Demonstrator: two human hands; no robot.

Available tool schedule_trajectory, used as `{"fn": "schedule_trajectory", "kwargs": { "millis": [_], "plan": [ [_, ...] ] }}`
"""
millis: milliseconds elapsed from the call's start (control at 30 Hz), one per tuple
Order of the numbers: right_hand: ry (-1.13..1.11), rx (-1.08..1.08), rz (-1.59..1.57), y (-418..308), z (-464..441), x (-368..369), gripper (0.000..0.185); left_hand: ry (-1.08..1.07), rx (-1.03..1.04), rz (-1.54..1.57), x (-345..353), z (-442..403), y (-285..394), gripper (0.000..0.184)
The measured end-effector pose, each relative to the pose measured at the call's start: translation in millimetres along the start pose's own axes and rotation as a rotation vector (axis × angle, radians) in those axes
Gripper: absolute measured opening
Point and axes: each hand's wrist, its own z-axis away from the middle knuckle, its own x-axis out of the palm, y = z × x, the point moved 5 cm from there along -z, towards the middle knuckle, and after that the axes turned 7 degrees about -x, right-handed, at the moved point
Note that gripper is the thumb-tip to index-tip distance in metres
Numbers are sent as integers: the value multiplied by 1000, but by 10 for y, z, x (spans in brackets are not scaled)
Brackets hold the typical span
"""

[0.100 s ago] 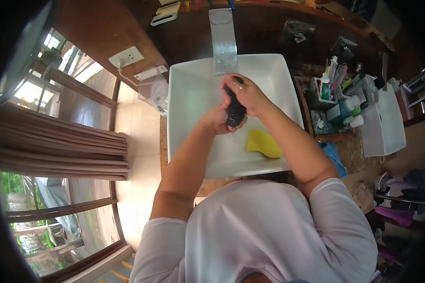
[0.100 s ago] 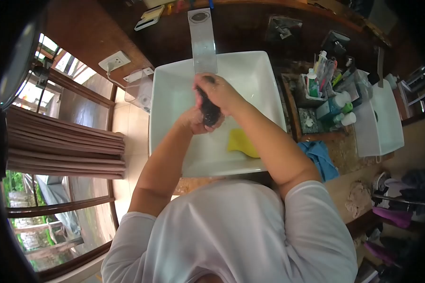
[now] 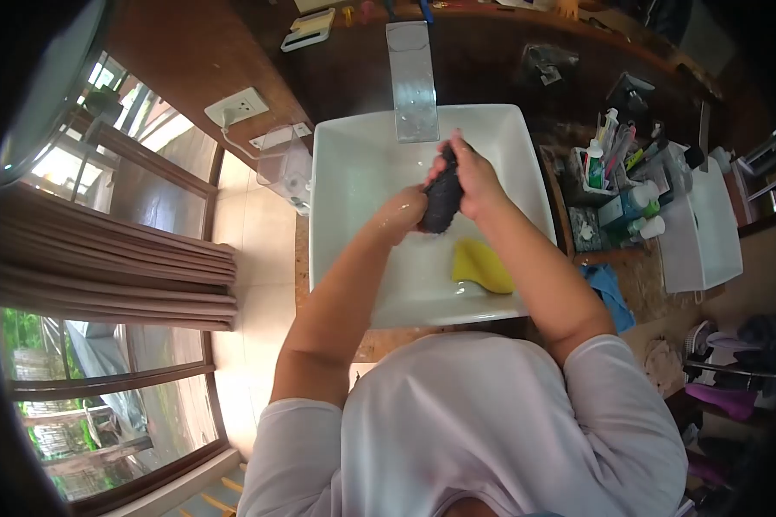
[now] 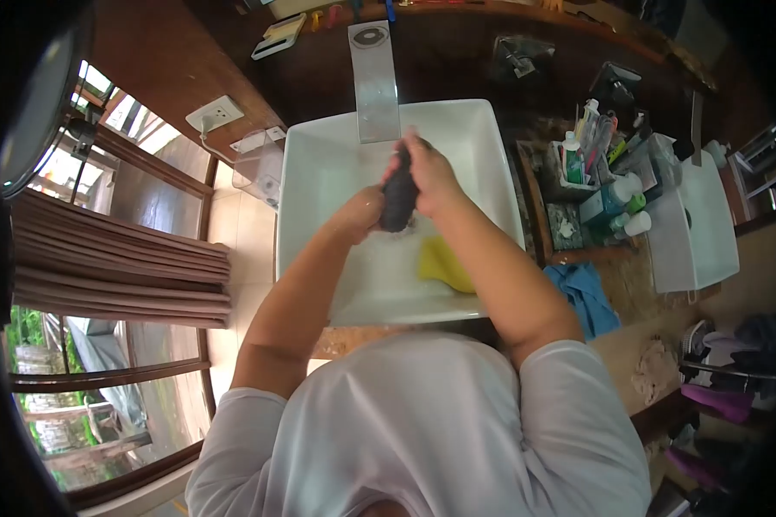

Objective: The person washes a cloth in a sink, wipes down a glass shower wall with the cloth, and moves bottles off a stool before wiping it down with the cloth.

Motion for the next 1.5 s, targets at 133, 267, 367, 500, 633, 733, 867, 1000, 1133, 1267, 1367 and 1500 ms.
{"fn": "schedule_trajectory", "kwargs": {
  "millis": [133,267,367,500,633,733,867,1000,1133,1267,1367,1500],
  "plan": [
    [220,54,-279,7,-119,-411,21,520,597,-912,19,441,663,27],
    [141,180,-335,124,-196,-508,18,397,1311,-1515,313,765,892,32],
    [127,232,-362,99,-71,-277,16,159,1528,-1617,458,755,839,33],
    [147,163,-453,125,-48,-221,20,150,1366,-1149,443,647,859,14],
    [276,-3,-453,-45,-20,-177,34,595,918,-346,403,560,706,11],
    [312,-142,-322,-164,119,-9,43,538,588,492,354,323,402,23],
    [77,-412,99,-234,159,192,43,404,329,970,242,60,272,26],
    [-208,-742,701,-19,438,386,41,21,-5,1019,286,52,312,23],
    [-568,-1312,1146,59,892,817,28,-284,-42,450,87,42,339,31],
    [-939,-1411,1264,417,1078,882,27,-76,-290,-165,139,426,504,28],
    [-1197,-1285,1483,877,966,785,18,21,-286,-636,153,431,462,29],
    [-1365,-1014,1628,1022,994,731,26,259,-151,-986,256,445,416,31]
  ]
}}
